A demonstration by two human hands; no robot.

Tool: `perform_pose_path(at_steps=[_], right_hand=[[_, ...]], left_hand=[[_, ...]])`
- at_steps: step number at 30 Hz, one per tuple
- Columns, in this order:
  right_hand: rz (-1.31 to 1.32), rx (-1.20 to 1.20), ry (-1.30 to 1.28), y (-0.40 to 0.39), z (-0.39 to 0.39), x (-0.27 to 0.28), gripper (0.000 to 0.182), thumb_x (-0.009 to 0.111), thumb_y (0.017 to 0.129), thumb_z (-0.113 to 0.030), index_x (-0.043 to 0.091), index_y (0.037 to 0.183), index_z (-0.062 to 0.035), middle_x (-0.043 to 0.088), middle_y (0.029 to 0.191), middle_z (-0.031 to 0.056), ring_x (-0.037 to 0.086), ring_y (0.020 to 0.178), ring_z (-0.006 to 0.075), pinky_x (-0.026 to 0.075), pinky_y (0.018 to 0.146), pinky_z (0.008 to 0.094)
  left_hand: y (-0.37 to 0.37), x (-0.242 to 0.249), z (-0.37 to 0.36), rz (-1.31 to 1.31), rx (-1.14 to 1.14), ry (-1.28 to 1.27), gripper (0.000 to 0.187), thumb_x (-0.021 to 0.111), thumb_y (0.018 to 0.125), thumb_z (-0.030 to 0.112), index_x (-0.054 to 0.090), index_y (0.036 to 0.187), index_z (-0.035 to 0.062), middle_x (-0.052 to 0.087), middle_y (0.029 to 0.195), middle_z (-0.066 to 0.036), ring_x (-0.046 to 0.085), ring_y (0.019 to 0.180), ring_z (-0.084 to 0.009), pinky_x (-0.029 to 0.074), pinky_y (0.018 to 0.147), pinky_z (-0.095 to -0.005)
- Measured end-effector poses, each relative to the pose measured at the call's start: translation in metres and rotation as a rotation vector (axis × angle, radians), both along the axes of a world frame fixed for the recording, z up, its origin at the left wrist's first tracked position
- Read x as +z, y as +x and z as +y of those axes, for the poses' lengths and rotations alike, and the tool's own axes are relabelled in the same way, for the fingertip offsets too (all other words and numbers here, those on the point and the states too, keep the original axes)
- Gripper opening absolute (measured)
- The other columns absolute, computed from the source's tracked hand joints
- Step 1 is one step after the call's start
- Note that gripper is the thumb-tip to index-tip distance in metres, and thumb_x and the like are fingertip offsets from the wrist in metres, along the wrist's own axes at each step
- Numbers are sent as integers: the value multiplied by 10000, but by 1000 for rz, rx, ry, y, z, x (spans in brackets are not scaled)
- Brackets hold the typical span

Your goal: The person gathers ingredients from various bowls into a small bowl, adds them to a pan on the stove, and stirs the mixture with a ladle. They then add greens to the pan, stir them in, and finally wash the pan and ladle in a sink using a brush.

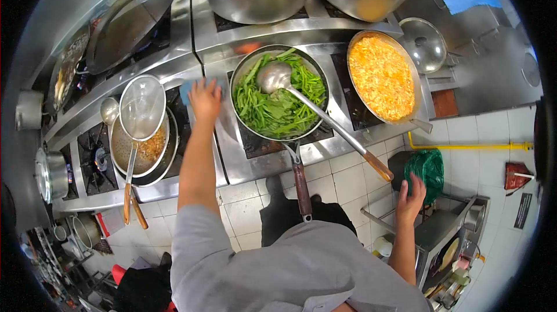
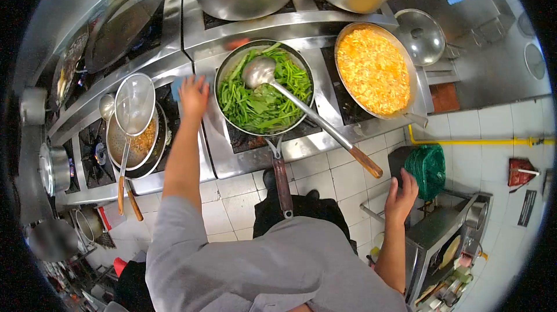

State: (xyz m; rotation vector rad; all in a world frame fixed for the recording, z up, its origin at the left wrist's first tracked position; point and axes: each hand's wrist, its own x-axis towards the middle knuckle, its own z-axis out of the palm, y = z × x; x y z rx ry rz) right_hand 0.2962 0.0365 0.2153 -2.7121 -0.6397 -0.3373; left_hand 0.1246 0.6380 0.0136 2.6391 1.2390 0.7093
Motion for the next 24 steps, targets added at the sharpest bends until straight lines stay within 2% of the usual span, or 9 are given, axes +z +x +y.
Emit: perform_pose_path(at_steps=[2, 4, 7, 9, 11, 12, 19, 22, 24], right_hand=[[14, 218, 25, -2, 38, 29, 403, 708, 849, -157, 627, 1226, -38, 594, 1230, 172, 534, 1146, 348, 419, 999, 422], [-5, 383, -45, -2, 71, 31, 454, 732, 824, -163, 618, 1254, -71, 592, 1243, 162, 534, 1149, 359, 409, 1015, 420], [-83, 432, -149, 0, 111, 0, 559, 739, 814, -191, 553, 1338, -132, 595, 1241, 160, 536, 1159, 377, 432, 987, 441], [-145, 405, -235, 13, 112, -43, 555, 719, 832, -199, 531, 1351, -146, 599, 1237, 166, 554, 1145, 377, 455, 957, 445], [530, 347, -295, 28, 104, -75, 484, 659, 875, -206, 516, 1330, -121, 642, 1136, 194, 623, 1023, 382, 506, 846, 454], [524, 363, -280, 23, 100, -63, 484, 659, 875, -206, 516, 1330, -121, 642, 1136, 194, 623, 1023, 382, 506, 846, 454], [1071, 539, 35, -20, 41, 25, 484, 569, 955, -258, 468, 1389, -68, 669, 893, 169, 672, 815, 317, 513, 720, 403], [1104, 583, -108, -6, 39, 13, 493, 556, 960, -260, 455, 1408, -81, 675, 922, 187, 669, 855, 340, 514, 752, 421], [728, 666, -108, 1, 29, -20, 491, 558, 958, -269, 461, 1411, -109, 674, 945, 210, 660, 884, 381, 510, 780, 459]], left_hand=[[24, 11, 35, 27, -8, -39, 344, 615, 925, 318, 655, 1234, 172, 556, 1354, -156, 454, 1291, -411, 336, 1068, -589], [38, 10, 47, -555, 210, -379, 401, 587, 950, 325, 628, 1251, 63, 541, 1354, -216, 450, 1286, -420, 347, 1075, -530], [17, 60, -54, -758, 271, -119, 485, 578, 957, 283, 525, 1330, -24, 515, 1344, -284, 466, 1266, -419, 351, 1070, -474], [-16, 66, -141, -815, 326, -283, 537, 620, 940, 216, 458, 1387, -34, 503, 1365, -263, 459, 1290, -387, 334, 1092, -431], [-44, 42, -224, -935, 374, -528, 565, 618, 959, 230, 419, 1417, -36, 500, 1387, -223, 454, 1312, -309, 339, 1096, -399], [-57, 27, -259, -995, 323, -680, 565, 616, 968, 246, 421, 1413, -42, 526, 1363, -201, 480, 1289, -293, 352, 1088, -374], [-43, 172, -398, -1010, 161, -1720, 483, 575, 988, 364, 467, 1384, 111, 619, 1050, -75, 606, 866, -147, 522, 662, -314], [-31, 126, -385, -1064, 129, -1919, 341, 547, 999, 354, 519, 1233, 108, 588, 841, -42, 548, 657, -144, 456, 538, -286], [-22, 141, -396, -1143, 129, -1928, 277, 549, 999, 351, 525, 1129, 107, 518, 730, -6, 450, 547, -118, 380, 466, -266]])
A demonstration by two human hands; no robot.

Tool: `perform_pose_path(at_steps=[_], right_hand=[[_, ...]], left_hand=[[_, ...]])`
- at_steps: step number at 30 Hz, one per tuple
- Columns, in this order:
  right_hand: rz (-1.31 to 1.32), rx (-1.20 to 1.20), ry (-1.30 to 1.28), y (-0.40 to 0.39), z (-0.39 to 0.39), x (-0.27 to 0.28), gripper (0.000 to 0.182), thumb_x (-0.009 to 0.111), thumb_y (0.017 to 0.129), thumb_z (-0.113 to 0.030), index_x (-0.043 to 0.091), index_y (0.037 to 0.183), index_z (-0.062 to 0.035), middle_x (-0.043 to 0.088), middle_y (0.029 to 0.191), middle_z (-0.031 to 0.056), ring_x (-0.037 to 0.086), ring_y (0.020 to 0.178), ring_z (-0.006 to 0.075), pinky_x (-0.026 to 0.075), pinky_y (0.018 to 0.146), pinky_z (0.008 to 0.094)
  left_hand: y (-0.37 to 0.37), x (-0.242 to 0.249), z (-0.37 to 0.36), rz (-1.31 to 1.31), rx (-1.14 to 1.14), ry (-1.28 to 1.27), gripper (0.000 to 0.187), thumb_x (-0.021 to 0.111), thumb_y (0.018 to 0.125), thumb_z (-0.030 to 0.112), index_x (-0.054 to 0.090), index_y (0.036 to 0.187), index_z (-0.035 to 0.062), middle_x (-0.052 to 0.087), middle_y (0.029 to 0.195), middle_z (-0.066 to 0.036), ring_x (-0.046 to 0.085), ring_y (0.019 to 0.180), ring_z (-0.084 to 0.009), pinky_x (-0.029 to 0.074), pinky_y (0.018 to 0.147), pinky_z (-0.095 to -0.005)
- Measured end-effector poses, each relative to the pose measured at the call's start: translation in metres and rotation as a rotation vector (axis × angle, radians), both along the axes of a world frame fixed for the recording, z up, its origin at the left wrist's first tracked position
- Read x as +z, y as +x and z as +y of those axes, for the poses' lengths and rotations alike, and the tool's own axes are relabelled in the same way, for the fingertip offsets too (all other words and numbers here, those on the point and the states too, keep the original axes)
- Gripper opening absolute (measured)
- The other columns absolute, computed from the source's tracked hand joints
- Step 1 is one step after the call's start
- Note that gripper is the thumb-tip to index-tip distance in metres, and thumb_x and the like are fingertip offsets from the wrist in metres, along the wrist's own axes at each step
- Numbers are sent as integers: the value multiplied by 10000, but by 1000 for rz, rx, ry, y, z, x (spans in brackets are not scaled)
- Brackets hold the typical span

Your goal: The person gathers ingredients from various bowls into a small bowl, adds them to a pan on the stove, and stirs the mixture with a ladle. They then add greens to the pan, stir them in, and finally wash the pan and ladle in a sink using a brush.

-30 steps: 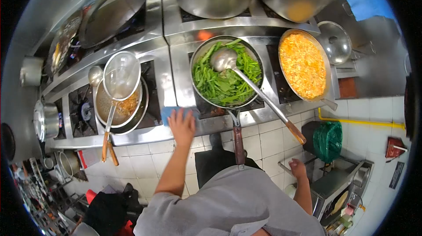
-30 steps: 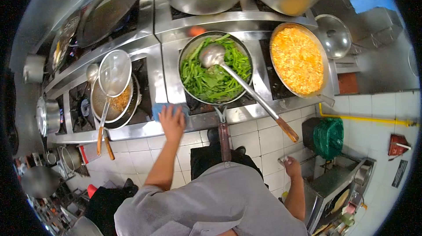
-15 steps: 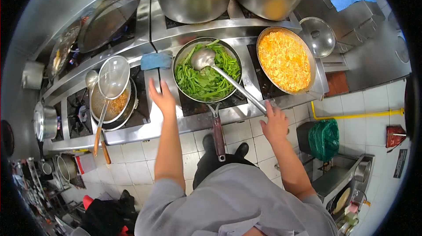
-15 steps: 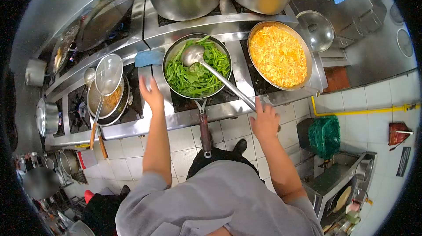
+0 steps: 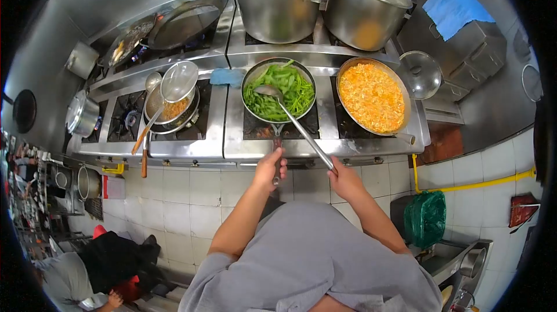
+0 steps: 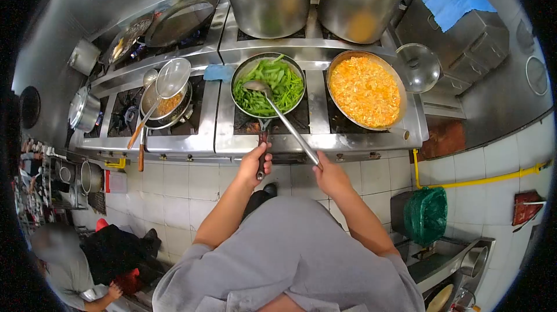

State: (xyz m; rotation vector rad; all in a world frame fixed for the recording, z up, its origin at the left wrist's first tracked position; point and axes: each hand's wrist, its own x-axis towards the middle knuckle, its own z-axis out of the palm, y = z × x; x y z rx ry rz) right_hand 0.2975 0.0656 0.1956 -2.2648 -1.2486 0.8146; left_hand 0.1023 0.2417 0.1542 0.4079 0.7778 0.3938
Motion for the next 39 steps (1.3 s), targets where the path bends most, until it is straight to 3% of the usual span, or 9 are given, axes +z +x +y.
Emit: perform_pose_path(at_steps=[7, 13, 15, 19, 24, 27, 33, 37, 39], right_hand=[[-200, 66, 120, 12, -3, 27, 518, 578, 944, -284, 454, 1430, -153, 664, 942, 223, 648, 877, 407, 514, 783, 502], [-408, -47, 72, 29, 27, 0, 518, 587, 940, -259, 458, 1421, -120, 675, 944, 212, 654, 863, 404, 515, 772, 502], [-204, -33, 41, 21, 13, -1, 513, 590, 937, -242, 463, 1408, -82, 681, 955, 228, 655, 882, 415, 514, 781, 502], [-140, -10, 143, 22, -21, 38, 519, 595, 934, -224, 460, 1406, -57, 681, 956, 247, 655, 900, 426, 513, 784, 490], [-85, -18, 236, 3, -25, 57, 549, 602, 932, -227, 443, 1427, -50, 677, 952, 249, 651, 883, 433, 510, 768, 467], [-34, -31, 156, 2, -16, 31, 506, 626, 917, -234, 492, 1377, -72, 672, 925, 249, 650, 883, 433, 513, 766, 444], [-179, -25, -133, 47, -30, -139, 383, 640, 893, -263, 539, 1201, -61, 679, 905, 207, 650, 891, 414, 501, 739, 478], [-53, -38, -84, 46, -46, -129, 304, 611, 903, -271, 552, 1137, -85, 667, 882, 201, 634, 887, 418, 501, 770, 495], [77, -130, 69, 40, -45, -110, 247, 645, 885, -231, 580, 1049, -59, 641, 786, 113, 633, 726, 316, 518, 678, 419]], left_hand=[[3, -6, -9, 222, -76, 270, 345, 520, 1007, 414, 516, 1104, 83, 484, 707, 9, 429, 520, -114, 366, 447, -282], [16, 25, -23, 236, -77, 190, 313, 509, 1014, 400, 504, 1065, 91, 483, 705, 3, 428, 516, -119, 367, 444, -286], [8, -5, -5, 209, -6, 254, 287, 520, 1010, 375, 496, 1077, 98, 479, 702, 1, 426, 515, -121, 368, 437, -288], [8, 40, -16, 239, -81, 179, 272, 529, 1005, 354, 496, 1079, 94, 484, 709, -1, 423, 504, -118, 375, 435, -286], [-9, 5, 8, 230, -115, 248, 278, 529, 1004, 374, 483, 1108, 120, 475, 714, 4, 422, 519, -118, 377, 452, -291], [10, 26, -2, 178, -125, 154, 280, 528, 1001, 384, 480, 1091, 124, 478, 721, 4, 446, 533, -121, 393, 453, -294], [7, 3, -15, 156, -94, 143, 283, 513, 1006, 396, 483, 1099, 131, 470, 714, 9, 448, 540, -123, 396, 464, -292], [1, 8, -7, 116, -78, 83, 312, 513, 1010, 407, 506, 1094, 106, 485, 713, -10, 449, 524, -129, 395, 447, -297], [-6, 11, -8, 169, -52, 132, 336, 517, 1006, 419, 527, 1088, 94, 509, 733, -16, 481, 531, -139, 426, 458, -310]])
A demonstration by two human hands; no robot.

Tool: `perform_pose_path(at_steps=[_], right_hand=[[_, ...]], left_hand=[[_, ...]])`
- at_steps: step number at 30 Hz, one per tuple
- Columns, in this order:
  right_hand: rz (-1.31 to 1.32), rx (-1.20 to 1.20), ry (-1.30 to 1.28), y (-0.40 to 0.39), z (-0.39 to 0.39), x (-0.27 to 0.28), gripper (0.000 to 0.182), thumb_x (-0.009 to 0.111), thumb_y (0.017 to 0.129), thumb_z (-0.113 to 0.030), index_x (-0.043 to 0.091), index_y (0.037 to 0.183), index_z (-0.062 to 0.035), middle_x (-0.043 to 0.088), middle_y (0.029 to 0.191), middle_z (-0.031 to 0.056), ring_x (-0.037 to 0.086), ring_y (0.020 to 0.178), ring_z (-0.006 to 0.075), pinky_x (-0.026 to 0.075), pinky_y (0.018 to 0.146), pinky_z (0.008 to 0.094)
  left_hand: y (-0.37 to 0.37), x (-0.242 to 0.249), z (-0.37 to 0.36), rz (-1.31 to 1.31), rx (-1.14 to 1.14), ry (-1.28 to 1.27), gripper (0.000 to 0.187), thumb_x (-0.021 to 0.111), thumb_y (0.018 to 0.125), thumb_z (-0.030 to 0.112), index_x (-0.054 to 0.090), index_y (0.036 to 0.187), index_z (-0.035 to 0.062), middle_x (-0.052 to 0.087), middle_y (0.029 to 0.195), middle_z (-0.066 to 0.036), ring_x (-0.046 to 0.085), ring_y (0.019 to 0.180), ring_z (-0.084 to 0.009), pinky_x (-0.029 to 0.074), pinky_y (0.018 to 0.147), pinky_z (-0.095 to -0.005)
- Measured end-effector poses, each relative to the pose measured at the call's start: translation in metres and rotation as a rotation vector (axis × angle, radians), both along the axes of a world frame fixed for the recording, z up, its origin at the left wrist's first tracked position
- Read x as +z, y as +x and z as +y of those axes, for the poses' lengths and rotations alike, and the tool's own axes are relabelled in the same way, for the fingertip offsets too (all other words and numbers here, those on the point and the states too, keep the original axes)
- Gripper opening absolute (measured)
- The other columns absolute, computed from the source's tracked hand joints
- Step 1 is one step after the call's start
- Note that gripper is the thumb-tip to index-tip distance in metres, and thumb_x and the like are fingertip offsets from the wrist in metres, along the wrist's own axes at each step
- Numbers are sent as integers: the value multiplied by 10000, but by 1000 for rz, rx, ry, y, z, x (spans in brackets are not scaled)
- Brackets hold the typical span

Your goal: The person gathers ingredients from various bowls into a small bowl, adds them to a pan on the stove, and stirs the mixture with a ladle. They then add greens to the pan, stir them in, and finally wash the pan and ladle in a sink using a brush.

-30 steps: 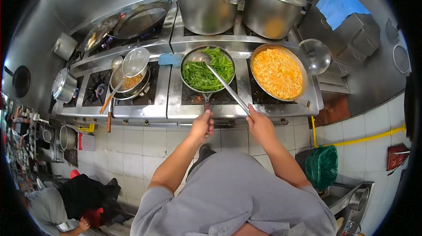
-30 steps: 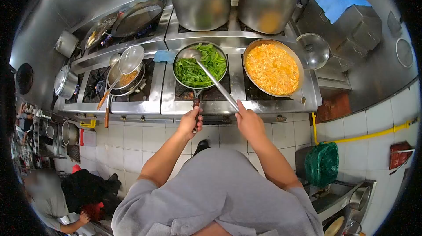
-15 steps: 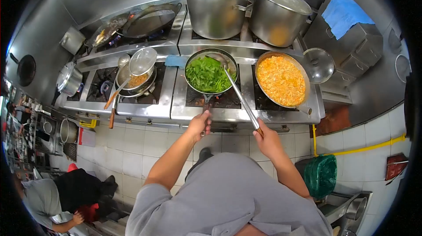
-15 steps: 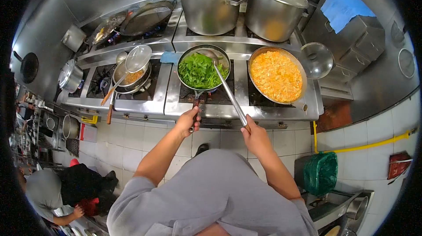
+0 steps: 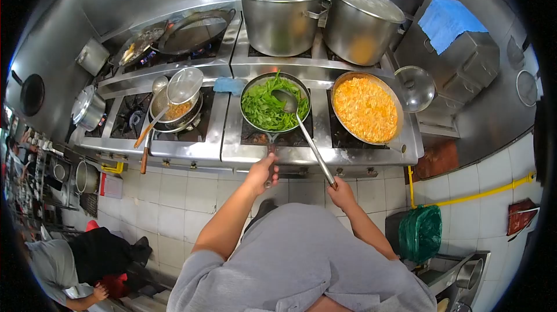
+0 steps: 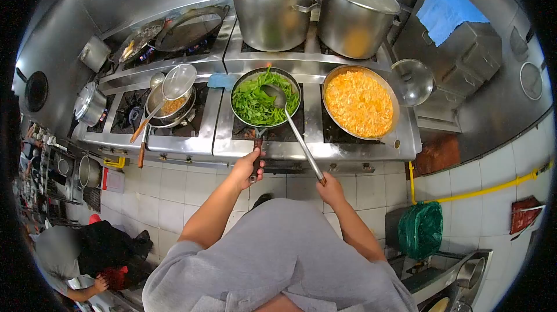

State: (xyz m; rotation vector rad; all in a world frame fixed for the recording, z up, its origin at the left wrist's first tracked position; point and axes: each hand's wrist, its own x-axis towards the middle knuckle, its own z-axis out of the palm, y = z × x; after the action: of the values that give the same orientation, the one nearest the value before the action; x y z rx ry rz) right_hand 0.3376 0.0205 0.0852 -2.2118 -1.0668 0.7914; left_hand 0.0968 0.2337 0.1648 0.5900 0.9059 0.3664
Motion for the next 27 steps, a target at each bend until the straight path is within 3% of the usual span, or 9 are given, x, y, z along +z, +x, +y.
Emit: perform_pose_path(at_steps=[3, 6, 9, 10, 13, 15, 19, 25, 27], right_hand=[[465, -115, 116, -11, 5, 25, 167, 638, 904, -179, 581, 1000, -56, 548, 712, 14, 529, 587, 103, 475, 565, 287], [642, -112, 190, -22, 15, 57, 128, 610, 938, -167, 588, 1016, -68, 553, 716, -5, 509, 549, 79, 449, 531, 256], [797, -64, 396, -39, 35, 102, 98, 601, 948, -146, 582, 998, -64, 529, 667, -18, 503, 541, 81, 458, 543, 256], [770, 40, 404, -37, 41, 99, 235, 568, 986, -225, 599, 1133, -44, 618, 891, 68, 598, 771, 134, 516, 693, 303], [138, 340, 789, -50, 70, 125, 393, 544, 994, -255, 544, 1322, -39, 566, 1229, 171, 557, 1116, 257, 436, 980, 384], [-3, 319, 675, -53, 69, 155, 542, 514, 993, -322, 429, 1456, -54, 383, 1460, 217, 378, 1341, 350, 296, 1114, 441], [-240, 181, 765, -25, 34, 158, 627, 535, 961, -369, 372, 1485, -65, 418, 1441, 207, 395, 1320, 390, 310, 1108, 449], [-255, -169, 33, 3, -126, 2, 558, 626, 911, -413, 552, 1331, -53, 520, 1349, 245, 497, 1245, 415, 402, 1055, 466], [-131, -146, -662, -9, -188, -47, 600, 613, 891, -501, 565, 1331, -96, 540, 1345, 232, 504, 1263, 384, 443, 1025, 477]], left_hand=[[-12, -18, 3, 100, 19, 103, 431, 520, 999, 442, 576, 1131, 35, 588, 885, -70, 603, 710, -182, 529, 613, -340], [-18, -26, 1, 455, 323, 923, 492, 606, 957, 363, 528, 1308, 28, 538, 1178, -130, 544, 1064, -245, 480, 870, -350], [-12, 49, -24, 421, 179, 1263, 443, 630, 948, 278, 534, 1305, 34, 515, 1209, -148, 542, 1067, -227, 493, 844, -341], [-4, 48, -29, 244, 93, 1193, 416, 641, 942, 222, 531, 1296, 34, 503, 1206, -142, 529, 1078, -206, 498, 829, -324], [24, 58, -60, -19, -37, 1200, 395, 627, 957, 199, 498, 1293, 35, 550, 1056, -106, 584, 887, -170, 506, 692, -283], [31, 70, -74, -224, -277, 561, 353, 596, 981, 171, 462, 1283, 50, 576, 840, -41, 573, 614, -137, 483, 538, -263], [35, 95, -55, -158, -52, 710, 300, 583, 985, 167, 455, 1236, 62, 502, 670, -10, 484, 435, -105, 398, 401, -254], [33, 195, 98, 375, 17, 1243, 236, 592, 971, 226, 497, 1055, 27, 567, 642, -49, 569, 458, -148, 469, 421, -300], [46, 239, 152, 469, 64, 1565, 188, 608, 929, 159, 490, 977, 21, 558, 644, -75, 578, 479, -171, 466, 421, -323]])
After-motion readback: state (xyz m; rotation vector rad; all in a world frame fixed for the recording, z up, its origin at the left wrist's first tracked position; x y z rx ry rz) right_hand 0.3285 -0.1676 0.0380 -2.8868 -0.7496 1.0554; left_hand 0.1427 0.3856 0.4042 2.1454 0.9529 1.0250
